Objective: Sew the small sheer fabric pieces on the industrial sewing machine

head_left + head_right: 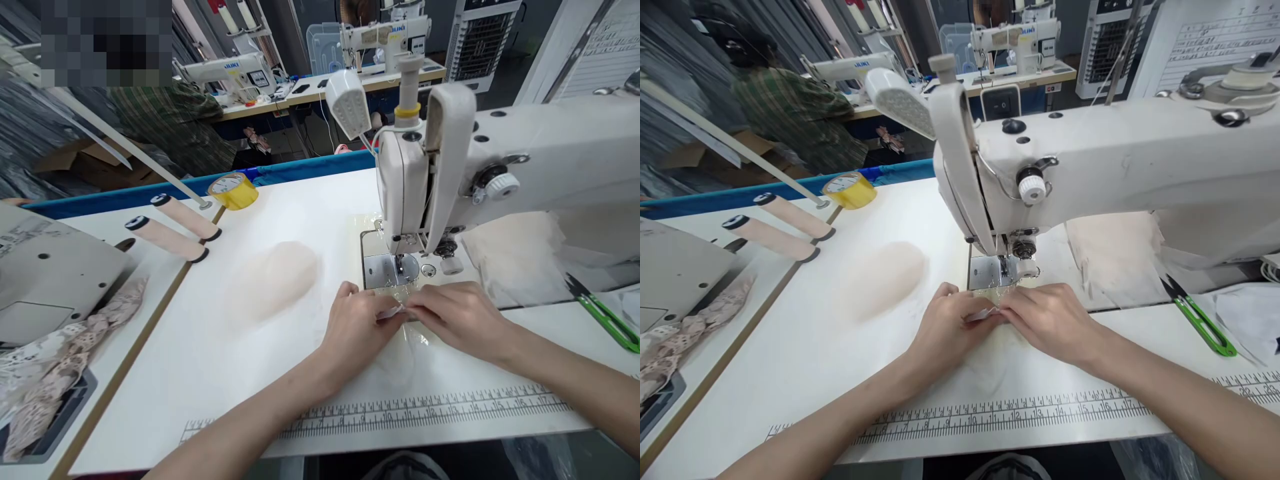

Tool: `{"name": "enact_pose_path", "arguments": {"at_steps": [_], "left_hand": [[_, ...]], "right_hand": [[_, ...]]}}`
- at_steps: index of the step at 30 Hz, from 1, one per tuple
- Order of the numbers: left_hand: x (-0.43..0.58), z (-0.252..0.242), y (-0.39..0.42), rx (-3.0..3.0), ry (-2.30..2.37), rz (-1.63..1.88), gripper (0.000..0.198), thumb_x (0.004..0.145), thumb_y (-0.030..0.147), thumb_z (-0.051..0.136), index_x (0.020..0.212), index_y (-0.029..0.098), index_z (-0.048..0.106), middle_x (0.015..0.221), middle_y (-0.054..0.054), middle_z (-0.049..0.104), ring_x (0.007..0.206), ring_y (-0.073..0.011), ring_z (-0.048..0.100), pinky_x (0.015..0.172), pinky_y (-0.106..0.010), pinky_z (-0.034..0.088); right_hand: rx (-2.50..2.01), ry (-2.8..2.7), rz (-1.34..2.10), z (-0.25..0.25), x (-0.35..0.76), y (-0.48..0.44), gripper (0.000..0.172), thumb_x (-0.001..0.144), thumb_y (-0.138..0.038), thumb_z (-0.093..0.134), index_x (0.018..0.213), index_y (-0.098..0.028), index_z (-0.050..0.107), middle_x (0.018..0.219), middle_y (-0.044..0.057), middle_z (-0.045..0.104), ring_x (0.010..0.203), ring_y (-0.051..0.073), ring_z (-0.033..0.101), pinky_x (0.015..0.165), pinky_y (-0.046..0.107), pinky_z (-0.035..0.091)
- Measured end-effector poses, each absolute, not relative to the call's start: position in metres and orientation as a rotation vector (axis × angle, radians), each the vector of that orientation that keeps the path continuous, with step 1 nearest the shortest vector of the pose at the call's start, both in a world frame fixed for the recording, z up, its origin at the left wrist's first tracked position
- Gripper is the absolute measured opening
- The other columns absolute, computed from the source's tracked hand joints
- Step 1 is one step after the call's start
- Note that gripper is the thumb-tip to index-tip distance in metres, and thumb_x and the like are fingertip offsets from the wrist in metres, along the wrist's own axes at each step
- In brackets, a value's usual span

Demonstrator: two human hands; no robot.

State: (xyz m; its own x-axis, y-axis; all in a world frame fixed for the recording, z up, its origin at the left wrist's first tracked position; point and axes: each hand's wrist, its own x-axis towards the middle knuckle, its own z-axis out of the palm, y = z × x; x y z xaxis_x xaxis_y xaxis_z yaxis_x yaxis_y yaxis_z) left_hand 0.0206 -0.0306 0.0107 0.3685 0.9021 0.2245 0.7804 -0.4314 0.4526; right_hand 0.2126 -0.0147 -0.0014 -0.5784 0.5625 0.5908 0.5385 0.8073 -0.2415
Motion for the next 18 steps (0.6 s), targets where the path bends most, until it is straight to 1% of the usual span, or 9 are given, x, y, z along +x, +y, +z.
{"name": "enact_pose_path", "arguments": {"at_steps": [1, 3, 5, 6, 7, 8, 10, 12, 18], "left_hand": [[0.022, 0.009, -0.029, 2.380, 1.524, 0.621, 0.018, 0.083, 0.026, 0.064, 0.066, 0.021, 0.063, 0.051, 0.006, 0.055, 0.051, -0.0120, 0.051, 0.070, -0.034, 0.041], [0.023, 0.005, -0.026, 2.389, 1.565, 0.639, 0.009, 0.079, 0.027, 0.068, 0.082, 0.021, 0.063, 0.062, 0.005, 0.061, 0.061, -0.0149, 0.056, 0.081, -0.041, 0.040], [0.023, 0.004, -0.025, 2.432, 1.597, 0.729, 0.035, 0.073, 0.028, 0.074, 0.103, 0.018, 0.058, 0.086, -0.002, 0.067, 0.082, -0.0209, 0.060, 0.087, -0.044, 0.040], [0.022, 0.003, -0.026, 2.490, 1.599, 0.779, 0.045, 0.072, 0.028, 0.075, 0.110, 0.016, 0.055, 0.101, -0.007, 0.066, 0.095, -0.0244, 0.059, 0.090, -0.044, 0.040], [0.022, 0.003, -0.027, 2.571, 1.590, 0.820, 0.048, 0.072, 0.028, 0.075, 0.112, 0.015, 0.054, 0.112, -0.010, 0.063, 0.106, -0.0272, 0.054, 0.093, -0.045, 0.039], [0.022, 0.003, -0.028, 2.666, 1.567, 0.846, 0.045, 0.074, 0.027, 0.074, 0.112, 0.015, 0.055, 0.119, -0.011, 0.061, 0.113, -0.0287, 0.050, 0.097, -0.046, 0.037], [0.022, 0.002, -0.032, 2.862, 1.484, 0.853, 0.031, 0.080, 0.023, 0.067, 0.109, 0.016, 0.059, 0.118, -0.009, 0.062, 0.116, -0.0273, 0.049, 0.103, -0.048, 0.033], [0.023, 0.001, -0.037, 3.035, 1.387, 0.827, 0.024, 0.085, 0.018, 0.060, 0.109, 0.017, 0.062, 0.112, -0.005, 0.066, 0.111, -0.0235, 0.053, 0.106, -0.047, 0.030], [0.025, 0.000, -0.046, 3.128, 1.336, 0.640, 0.029, 0.091, 0.024, 0.053, 0.117, 0.015, 0.061, 0.119, -0.005, 0.065, 0.109, -0.0216, 0.056, 0.107, -0.045, 0.027]], "right_hand": [[-0.893, -2.322, 0.126, -0.003, 0.211, -0.013, 0.014, 0.091, -0.017, 0.051, 0.082, -0.016, 0.062, 0.064, -0.003, 0.064, 0.050, 0.008, 0.054, 0.046, 0.022, 0.036], [-1.052, -2.323, 0.250, -0.005, 0.208, -0.010, 0.015, 0.090, -0.018, 0.051, 0.080, -0.018, 0.063, 0.063, -0.005, 0.064, 0.050, 0.008, 0.055, 0.048, 0.022, 0.034], [-1.215, -2.310, 0.319, -0.004, 0.206, -0.006, 0.014, 0.086, -0.017, 0.053, 0.077, -0.019, 0.064, 0.059, -0.006, 0.063, 0.049, 0.008, 0.054, 0.048, 0.022, 0.032], [-1.290, -2.300, 0.340, -0.003, 0.206, -0.005, 0.013, 0.085, -0.018, 0.054, 0.077, -0.020, 0.064, 0.057, -0.006, 0.062, 0.048, 0.008, 0.053, 0.048, 0.022, 0.031], [-1.353, -2.293, 0.357, -0.003, 0.205, -0.003, 0.012, 0.084, -0.019, 0.055, 0.076, -0.020, 0.064, 0.056, -0.007, 0.061, 0.048, 0.008, 0.053, 0.048, 0.022, 0.030], [-1.401, -2.287, 0.370, -0.002, 0.204, -0.002, 0.012, 0.083, -0.020, 0.055, 0.077, -0.021, 0.065, 0.054, -0.007, 0.060, 0.048, 0.009, 0.053, 0.048, 0.022, 0.029], [-1.461, -2.285, 0.396, 0.000, 0.203, 0.000, 0.012, 0.084, -0.023, 0.055, 0.078, -0.022, 0.066, 0.053, -0.007, 0.058, 0.048, 0.009, 0.053, 0.048, 0.023, 0.028], [-1.500, -2.281, 0.413, 0.000, 0.203, 0.002, 0.015, 0.085, -0.025, 0.054, 0.078, -0.021, 0.066, 0.052, -0.006, 0.057, 0.047, 0.010, 0.052, 0.047, 0.023, 0.027], [-1.519, -2.264, 0.342, -0.003, 0.205, 0.007, 0.023, 0.089, -0.031, 0.050, 0.081, -0.018, 0.068, 0.055, -0.003, 0.060, 0.048, 0.011, 0.052, 0.047, 0.024, 0.027]]}}
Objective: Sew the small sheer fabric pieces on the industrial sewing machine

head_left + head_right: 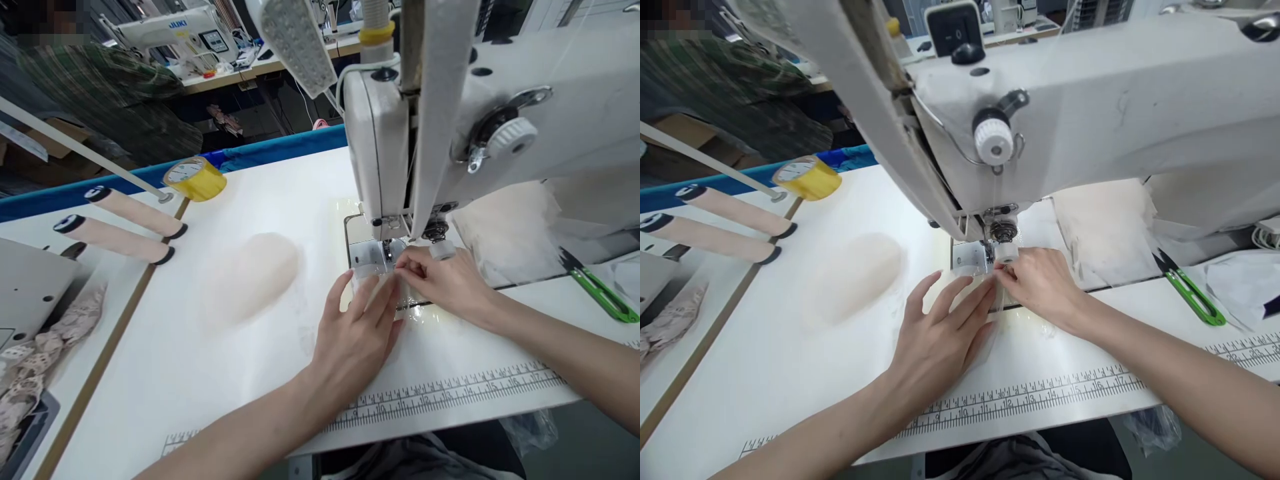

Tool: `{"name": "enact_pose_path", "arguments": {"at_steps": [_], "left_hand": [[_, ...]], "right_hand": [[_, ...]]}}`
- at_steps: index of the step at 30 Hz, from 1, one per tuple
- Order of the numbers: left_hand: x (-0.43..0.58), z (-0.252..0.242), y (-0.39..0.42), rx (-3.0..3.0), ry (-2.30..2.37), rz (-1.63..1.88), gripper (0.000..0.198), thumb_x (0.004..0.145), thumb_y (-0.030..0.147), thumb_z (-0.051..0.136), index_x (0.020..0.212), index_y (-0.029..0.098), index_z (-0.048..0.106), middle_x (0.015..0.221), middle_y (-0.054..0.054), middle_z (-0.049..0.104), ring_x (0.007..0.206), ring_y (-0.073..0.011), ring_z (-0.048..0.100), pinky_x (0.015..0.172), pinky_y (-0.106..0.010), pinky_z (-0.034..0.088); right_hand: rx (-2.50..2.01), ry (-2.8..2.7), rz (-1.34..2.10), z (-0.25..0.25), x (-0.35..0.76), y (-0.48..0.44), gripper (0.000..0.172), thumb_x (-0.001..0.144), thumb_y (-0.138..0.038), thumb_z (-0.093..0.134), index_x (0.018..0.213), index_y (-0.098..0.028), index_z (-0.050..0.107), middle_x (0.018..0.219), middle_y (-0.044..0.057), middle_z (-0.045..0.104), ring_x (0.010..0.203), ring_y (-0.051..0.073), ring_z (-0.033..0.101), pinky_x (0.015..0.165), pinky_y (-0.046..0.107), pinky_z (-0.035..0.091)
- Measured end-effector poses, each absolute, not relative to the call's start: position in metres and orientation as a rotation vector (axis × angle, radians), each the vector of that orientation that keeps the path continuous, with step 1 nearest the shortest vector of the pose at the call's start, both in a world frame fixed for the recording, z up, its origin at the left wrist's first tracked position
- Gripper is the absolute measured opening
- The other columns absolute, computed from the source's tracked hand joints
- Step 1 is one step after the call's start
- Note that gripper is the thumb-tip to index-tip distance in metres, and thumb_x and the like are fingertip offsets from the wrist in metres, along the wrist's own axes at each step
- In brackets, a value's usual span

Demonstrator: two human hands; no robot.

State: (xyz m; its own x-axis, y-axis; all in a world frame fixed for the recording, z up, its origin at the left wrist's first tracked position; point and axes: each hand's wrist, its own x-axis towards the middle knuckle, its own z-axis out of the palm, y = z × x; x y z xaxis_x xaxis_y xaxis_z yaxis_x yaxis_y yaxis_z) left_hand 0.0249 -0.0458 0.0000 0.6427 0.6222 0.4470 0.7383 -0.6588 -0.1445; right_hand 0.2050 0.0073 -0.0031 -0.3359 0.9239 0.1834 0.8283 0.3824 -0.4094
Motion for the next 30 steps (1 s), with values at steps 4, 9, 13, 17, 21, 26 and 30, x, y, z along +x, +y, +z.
{"name": "enact_pose_path", "arguments": {"at_steps": [4, 9, 13, 17, 21, 26, 30], "left_hand": [[0.023, 0.001, -0.039, -2.599, -1.139, -0.522, 0.030, 0.092, 0.026, 0.052, 0.119, 0.017, 0.061, 0.118, -0.004, 0.067, 0.113, -0.0225, 0.055, 0.106, -0.046, 0.028], [0.021, 0.000, -0.029, -2.604, -1.147, -0.545, 0.028, 0.093, 0.024, 0.052, 0.118, 0.020, 0.061, 0.116, -0.003, 0.068, 0.116, -0.0221, 0.055, 0.105, -0.047, 0.028], [0.019, -0.001, -0.026, -2.600, -1.159, -0.529, 0.029, 0.093, 0.024, 0.050, 0.120, 0.019, 0.060, 0.118, -0.005, 0.067, 0.118, -0.0229, 0.054, 0.105, -0.047, 0.029], [0.019, -0.001, -0.022, -2.623, -1.162, -0.540, 0.030, 0.092, 0.025, 0.051, 0.120, 0.019, 0.060, 0.117, -0.008, 0.067, 0.119, -0.0246, 0.054, 0.104, -0.049, 0.030], [0.019, -0.001, -0.019, -2.635, -1.170, -0.571, 0.031, 0.092, 0.025, 0.052, 0.121, 0.020, 0.060, 0.116, -0.008, 0.067, 0.117, -0.0257, 0.055, 0.104, -0.050, 0.030], [0.020, -0.001, -0.020, -2.609, -1.183, -0.584, 0.030, 0.092, 0.025, 0.051, 0.119, 0.018, 0.061, 0.115, -0.009, 0.068, 0.117, -0.0246, 0.055, 0.105, -0.049, 0.030], [0.021, -0.002, -0.020, -2.604, -1.170, -0.578, 0.027, 0.093, 0.026, 0.051, 0.116, 0.018, 0.062, 0.115, -0.009, 0.068, 0.118, -0.0228, 0.055, 0.105, -0.048, 0.029]], "right_hand": [[-1.305, -2.332, 0.008, -0.006, 0.213, 0.003, 0.023, 0.090, -0.024, 0.048, 0.094, -0.021, 0.070, 0.058, -0.004, 0.063, 0.043, 0.009, 0.045, 0.047, 0.025, 0.026], [-1.084, -2.451, -0.385, -0.004, 0.218, -0.009, 0.026, 0.085, -0.010, 0.049, 0.097, -0.017, 0.071, 0.075, -0.001, 0.069, 0.051, 0.010, 0.049, 0.050, 0.028, 0.027], [-1.091, -2.473, -0.479, -0.005, 0.216, -0.010, 0.024, 0.086, -0.011, 0.048, 0.092, -0.016, 0.072, 0.076, 0.001, 0.069, 0.051, 0.011, 0.047, 0.050, 0.030, 0.026], [-1.109, -2.504, -0.490, -0.006, 0.215, -0.008, 0.026, 0.085, -0.011, 0.047, 0.088, -0.016, 0.072, 0.081, 0.005, 0.070, 0.056, 0.012, 0.050, 0.050, 0.031, 0.024], [-1.112, -2.508, -0.503, -0.006, 0.215, -0.005, 0.026, 0.082, -0.009, 0.046, 0.083, -0.016, 0.071, 0.085, 0.006, 0.070, 0.059, 0.013, 0.051, 0.050, 0.032, 0.023], [-1.118, -2.503, -0.494, -0.006, 0.215, -0.004, 0.023, 0.080, -0.009, 0.049, 0.073, -0.017, 0.068, 0.084, 0.004, 0.070, 0.054, 0.012, 0.045, 0.050, 0.030, 0.024], [-1.118, -2.514, -0.500, -0.006, 0.216, -0.006, 0.023, 0.080, -0.007, 0.048, 0.074, -0.017, 0.068, 0.081, 0.003, 0.069, 0.051, 0.012, 0.041, 0.051, 0.030, 0.024]]}}
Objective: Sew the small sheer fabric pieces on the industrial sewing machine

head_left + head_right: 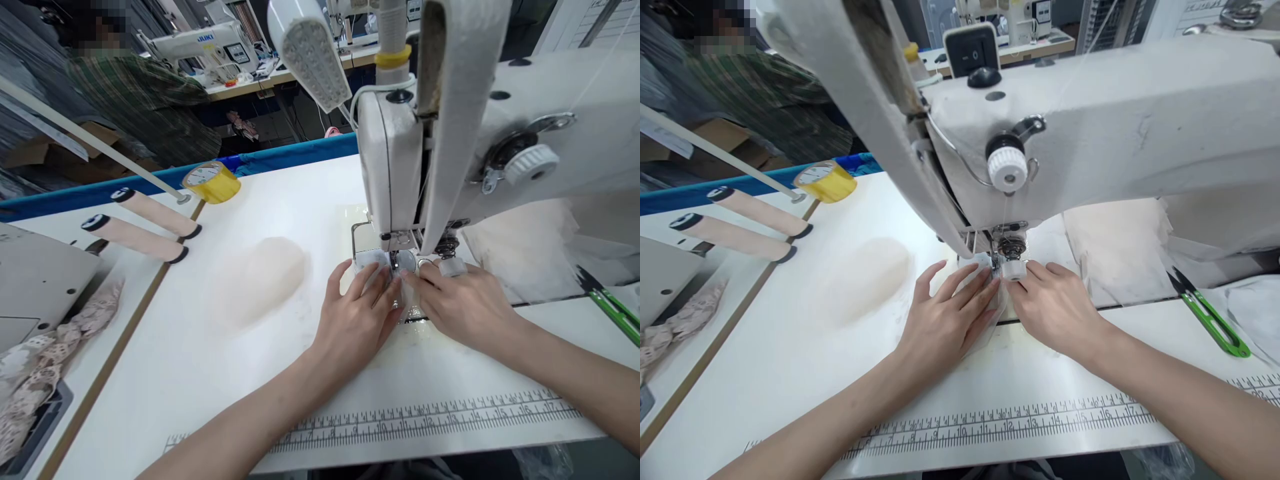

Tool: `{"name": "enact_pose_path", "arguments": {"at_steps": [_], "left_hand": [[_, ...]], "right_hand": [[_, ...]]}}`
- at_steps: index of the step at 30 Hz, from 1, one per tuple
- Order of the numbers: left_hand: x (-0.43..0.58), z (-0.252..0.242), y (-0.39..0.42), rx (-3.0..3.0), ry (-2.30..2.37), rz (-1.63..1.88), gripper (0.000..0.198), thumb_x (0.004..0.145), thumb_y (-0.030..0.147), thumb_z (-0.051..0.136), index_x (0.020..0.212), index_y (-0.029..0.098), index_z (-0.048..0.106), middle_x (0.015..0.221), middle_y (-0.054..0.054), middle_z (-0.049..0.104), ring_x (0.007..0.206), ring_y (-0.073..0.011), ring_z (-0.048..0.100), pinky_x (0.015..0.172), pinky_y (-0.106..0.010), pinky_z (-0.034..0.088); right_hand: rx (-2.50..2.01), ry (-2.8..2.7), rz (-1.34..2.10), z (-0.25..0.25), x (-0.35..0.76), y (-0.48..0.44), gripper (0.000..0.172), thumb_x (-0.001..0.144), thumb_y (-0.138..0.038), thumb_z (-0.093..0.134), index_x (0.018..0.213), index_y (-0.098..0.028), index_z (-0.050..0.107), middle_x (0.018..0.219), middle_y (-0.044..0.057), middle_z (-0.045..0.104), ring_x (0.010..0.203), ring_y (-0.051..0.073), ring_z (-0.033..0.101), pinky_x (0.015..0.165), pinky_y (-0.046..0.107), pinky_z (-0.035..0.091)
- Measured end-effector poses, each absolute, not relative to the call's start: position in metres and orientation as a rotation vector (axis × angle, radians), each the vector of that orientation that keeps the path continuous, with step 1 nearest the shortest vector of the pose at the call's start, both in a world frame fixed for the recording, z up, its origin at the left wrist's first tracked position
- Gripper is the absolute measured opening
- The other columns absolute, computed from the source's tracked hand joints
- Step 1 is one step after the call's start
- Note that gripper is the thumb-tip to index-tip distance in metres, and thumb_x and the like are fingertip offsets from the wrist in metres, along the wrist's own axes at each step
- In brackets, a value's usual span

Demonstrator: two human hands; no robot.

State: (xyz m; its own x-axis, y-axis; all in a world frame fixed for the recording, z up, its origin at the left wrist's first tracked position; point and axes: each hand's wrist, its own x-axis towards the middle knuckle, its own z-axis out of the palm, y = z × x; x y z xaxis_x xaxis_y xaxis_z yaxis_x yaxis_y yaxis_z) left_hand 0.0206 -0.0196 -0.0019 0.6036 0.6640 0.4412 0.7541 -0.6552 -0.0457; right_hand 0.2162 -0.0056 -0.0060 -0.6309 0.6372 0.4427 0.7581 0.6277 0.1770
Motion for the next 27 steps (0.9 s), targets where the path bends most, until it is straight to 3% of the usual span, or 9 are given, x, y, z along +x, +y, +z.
{"name": "enact_pose_path", "arguments": {"at_steps": [9, 15, 23, 27], "left_hand": [[0.019, -0.003, -0.019, -2.611, -1.186, -0.584, 0.027, 0.093, 0.029, 0.051, 0.115, 0.020, 0.062, 0.117, -0.008, 0.067, 0.119, -0.0226, 0.054, 0.106, -0.048, 0.029], [0.019, -0.005, -0.016, -2.616, -1.201, -0.596, 0.028, 0.093, 0.028, 0.050, 0.118, 0.020, 0.061, 0.116, -0.008, 0.068, 0.118, -0.0223, 0.054, 0.106, -0.048, 0.028], [0.018, -0.006, -0.012, -2.624, -1.216, -0.607, 0.028, 0.093, 0.027, 0.049, 0.118, 0.020, 0.059, 0.118, -0.008, 0.066, 0.118, -0.0222, 0.055, 0.107, -0.050, 0.028], [0.017, 0.006, -0.018, -2.712, -1.144, -0.696, 0.022, 0.091, 0.023, 0.051, 0.109, 0.017, 0.060, 0.112, -0.008, 0.067, 0.110, -0.0214, 0.059, 0.099, -0.041, 0.042]], "right_hand": [[-1.128, -2.531, -0.533, -0.007, 0.217, -0.005, 0.024, 0.081, -0.008, 0.048, 0.079, -0.016, 0.070, 0.079, 0.004, 0.069, 0.052, 0.012, 0.044, 0.050, 0.031, 0.023], [-1.137, -2.529, -0.578, -0.009, 0.218, -0.003, 0.030, 0.082, -0.008, 0.047, 0.099, -0.015, 0.071, 0.079, 0.007, 0.069, 0.056, 0.014, 0.050, 0.049, 0.031, 0.023], [-1.112, -2.494, -0.629, -0.008, 0.217, -0.001, 0.029, 0.082, -0.010, 0.048, 0.100, -0.015, 0.071, 0.083, 0.007, 0.070, 0.056, 0.013, 0.051, 0.048, 0.031, 0.022], [-0.996, -2.525, -0.527, -0.005, 0.218, 0.000, 0.031, 0.084, -0.006, 0.047, 0.105, -0.016, 0.067, 0.093, 0.005, 0.071, 0.058, 0.011, 0.053, 0.049, 0.029, 0.028]]}}
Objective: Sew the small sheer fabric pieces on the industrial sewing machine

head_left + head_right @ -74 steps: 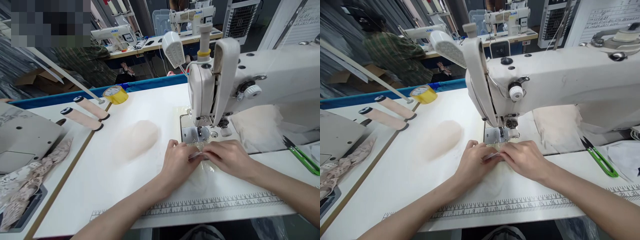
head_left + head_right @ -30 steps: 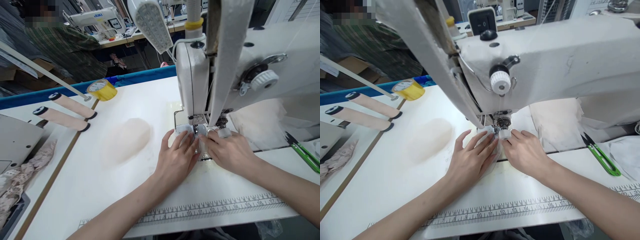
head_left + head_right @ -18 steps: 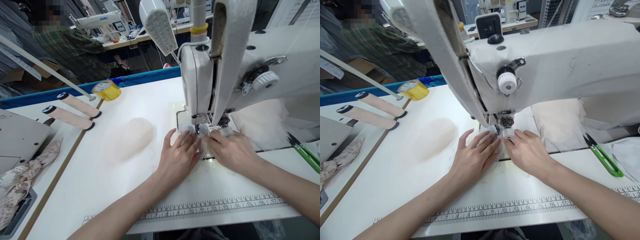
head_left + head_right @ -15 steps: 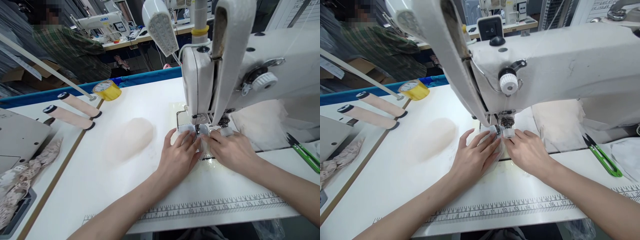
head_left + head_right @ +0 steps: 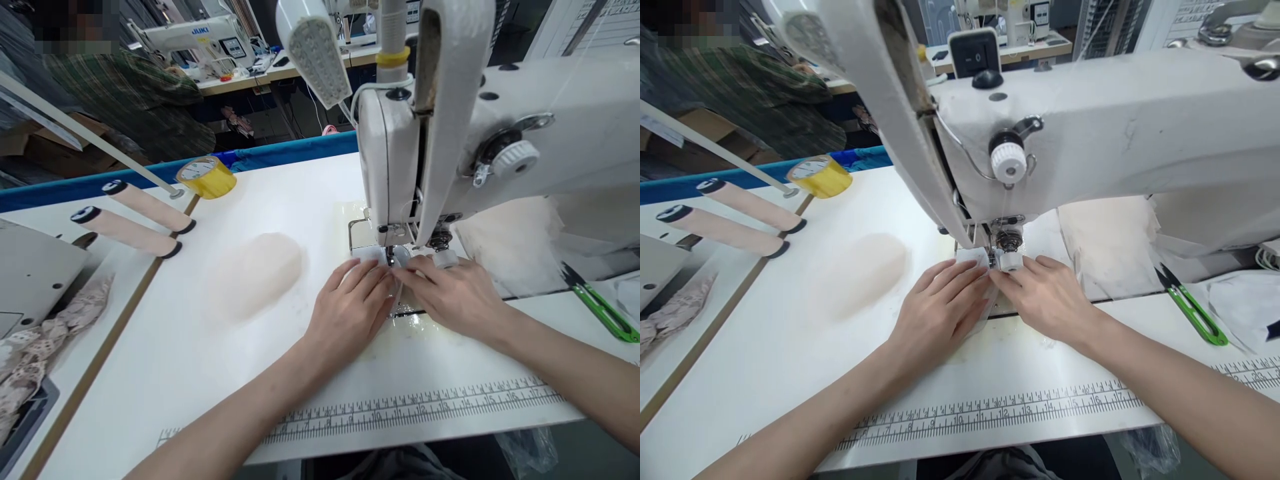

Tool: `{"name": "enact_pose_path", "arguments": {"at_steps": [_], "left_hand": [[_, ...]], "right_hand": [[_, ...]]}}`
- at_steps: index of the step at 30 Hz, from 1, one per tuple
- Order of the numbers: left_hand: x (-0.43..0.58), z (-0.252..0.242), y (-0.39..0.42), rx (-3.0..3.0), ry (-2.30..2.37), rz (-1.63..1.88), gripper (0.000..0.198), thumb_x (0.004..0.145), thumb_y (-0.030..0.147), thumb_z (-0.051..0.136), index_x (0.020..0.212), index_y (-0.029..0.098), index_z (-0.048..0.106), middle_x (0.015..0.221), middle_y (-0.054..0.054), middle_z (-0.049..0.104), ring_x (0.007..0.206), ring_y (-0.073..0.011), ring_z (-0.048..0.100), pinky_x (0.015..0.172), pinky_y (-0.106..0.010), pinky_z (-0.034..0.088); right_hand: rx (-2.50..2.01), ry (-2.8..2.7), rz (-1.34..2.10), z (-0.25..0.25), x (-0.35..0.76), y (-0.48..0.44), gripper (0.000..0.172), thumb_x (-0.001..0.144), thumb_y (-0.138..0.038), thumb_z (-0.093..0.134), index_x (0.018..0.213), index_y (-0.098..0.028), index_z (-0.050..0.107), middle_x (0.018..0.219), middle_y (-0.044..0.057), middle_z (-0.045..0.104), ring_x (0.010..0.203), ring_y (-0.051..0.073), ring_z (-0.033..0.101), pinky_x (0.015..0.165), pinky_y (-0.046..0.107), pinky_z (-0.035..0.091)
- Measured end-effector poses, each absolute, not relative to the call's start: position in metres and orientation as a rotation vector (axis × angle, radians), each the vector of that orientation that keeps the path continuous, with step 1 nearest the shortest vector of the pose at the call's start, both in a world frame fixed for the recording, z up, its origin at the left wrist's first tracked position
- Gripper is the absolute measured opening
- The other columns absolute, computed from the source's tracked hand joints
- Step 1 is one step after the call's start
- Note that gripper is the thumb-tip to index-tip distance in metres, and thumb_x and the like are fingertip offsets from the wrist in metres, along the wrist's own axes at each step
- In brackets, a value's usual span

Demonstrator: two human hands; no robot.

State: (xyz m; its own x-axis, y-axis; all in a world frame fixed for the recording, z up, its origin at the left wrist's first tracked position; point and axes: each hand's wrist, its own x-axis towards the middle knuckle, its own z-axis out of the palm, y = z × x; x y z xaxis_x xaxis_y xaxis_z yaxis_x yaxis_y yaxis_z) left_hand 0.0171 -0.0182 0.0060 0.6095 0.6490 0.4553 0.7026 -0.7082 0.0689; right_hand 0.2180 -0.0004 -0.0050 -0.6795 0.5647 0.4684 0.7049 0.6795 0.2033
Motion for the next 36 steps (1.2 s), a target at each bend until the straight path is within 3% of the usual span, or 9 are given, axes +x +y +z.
{"name": "enact_pose_path", "arguments": {"at_steps": [4, 7, 12, 15, 18, 21, 27, 32, 36], "left_hand": [[0.017, 0.017, -0.030, -2.902, -1.241, -0.537, 0.030, 0.082, 0.041, 0.058, 0.097, 0.015, 0.056, 0.097, -0.010, 0.063, 0.086, -0.0234, 0.059, 0.069, -0.037, 0.053], [0.017, 0.014, -0.031, -2.841, -1.339, -0.395, 0.014, 0.077, 0.016, 0.053, 0.091, 0.015, 0.054, 0.090, -0.009, 0.060, 0.082, -0.0234, 0.056, 0.065, -0.035, 0.050], [0.015, 0.006, -0.012, -2.823, -1.501, -0.555, 0.029, 0.073, -0.003, 0.034, 0.076, 0.017, 0.054, 0.073, -0.003, 0.057, 0.067, -0.0171, 0.052, 0.057, -0.029, 0.042], [0.014, 0.011, 0.001, -2.946, -1.774, -0.823, 0.033, 0.079, 0.001, 0.032, 0.088, 0.017, 0.060, 0.077, -0.001, 0.060, 0.069, -0.0147, 0.056, 0.060, -0.026, 0.044], [0.013, 0.017, 0.008, -3.053, -1.809, -0.852, 0.030, 0.092, 0.020, 0.037, 0.101, 0.020, 0.066, 0.082, -0.001, 0.061, 0.073, -0.0147, 0.058, 0.064, -0.027, 0.045], [0.012, 0.018, 0.011, -3.115, -1.754, -0.755, 0.027, 0.091, 0.036, 0.049, 0.092, 0.020, 0.071, 0.076, -0.001, 0.057, 0.064, -0.0129, 0.054, 0.056, -0.025, 0.041], [0.006, 0.014, 0.019, -3.157, -1.587, -0.632, 0.034, 0.094, 0.036, 0.043, 0.086, 0.020, 0.073, 0.074, -0.002, 0.057, 0.063, -0.0119, 0.054, 0.057, -0.024, 0.042], [0.000, 0.013, 0.019, -3.136, -1.352, -0.584, 0.031, 0.095, 0.037, 0.043, 0.098, 0.026, 0.073, 0.079, -0.001, 0.058, 0.061, -0.0100, 0.054, 0.055, -0.023, 0.041], [0.000, 0.007, 0.006, -2.915, -1.088, -0.549, 0.027, 0.093, 0.035, 0.046, 0.106, 0.029, 0.070, 0.078, -0.001, 0.059, 0.052, -0.0086, 0.048, 0.045, -0.023, 0.031]], "right_hand": [[-0.831, -2.566, -0.393, -0.004, 0.219, 0.000, 0.029, 0.083, -0.001, 0.045, 0.093, -0.017, 0.067, 0.112, 0.002, 0.068, 0.068, 0.010, 0.059, 0.050, 0.026, 0.032], [-0.849, -2.505, -0.364, -0.004, 0.220, 0.001, 0.028, 0.085, -0.003, 0.046, 0.085, -0.019, 0.069, 0.097, -0.002, 0.072, 0.065, 0.009, 0.060, 0.049, 0.025, 0.032], [-1.011, -2.384, -0.045, -0.004, 0.223, 0.003, 0.026, 0.094, -0.023, 0.047, 0.089, -0.023, 0.072, 0.073, -0.003, 0.072, 0.053, 0.009, 0.056, 0.046, 0.024, 0.033], [-1.138, -2.258, 0.138, -0.002, 0.222, 0.005, 0.031, 0.095, -0.033, 0.046, 0.087, -0.022, 0.074, 0.054, -0.003, 0.063, 0.044, 0.009, 0.047, 0.043, 0.024, 0.031], [-1.266, -2.163, 0.256, 0.001, 0.221, 0.007, 0.030, 0.093, -0.036, 0.049, 0.087, -0.020, 0.074, 0.055, -0.002, 0.061, 0.042, 0.009, 0.042, 0.043, 0.025, 0.030], [-1.278, -2.142, 0.272, 0.001, 0.220, 0.008, 0.026, 0.092, -0.035, 0.053, 0.091, -0.019, 0.073, 0.059, -0.002, 0.063, 0.043, 0.009, 0.040, 0.045, 0.025, 0.030], [-1.264, -2.196, 0.220, -0.001, 0.219, 0.008, 0.032, 0.094, -0.036, 0.047, 0.087, -0.020, 0.073, 0.053, -0.003, 0.059, 0.040, 0.008, 0.035, 0.042, 0.025, 0.026], [-1.118, -2.272, 0.114, -0.004, 0.222, 0.005, 0.024, 0.093, -0.030, 0.051, 0.089, -0.022, 0.073, 0.058, -0.004, 0.065, 0.041, 0.007, 0.043, 0.043, 0.023, 0.028], [-0.977, -2.371, -0.077, -0.004, 0.223, 0.001, 0.020, 0.090, -0.020, 0.053, 0.085, -0.021, 0.072, 0.077, -0.003, 0.073, 0.058, 0.009, 0.057, 0.048, 0.024, 0.034]]}}
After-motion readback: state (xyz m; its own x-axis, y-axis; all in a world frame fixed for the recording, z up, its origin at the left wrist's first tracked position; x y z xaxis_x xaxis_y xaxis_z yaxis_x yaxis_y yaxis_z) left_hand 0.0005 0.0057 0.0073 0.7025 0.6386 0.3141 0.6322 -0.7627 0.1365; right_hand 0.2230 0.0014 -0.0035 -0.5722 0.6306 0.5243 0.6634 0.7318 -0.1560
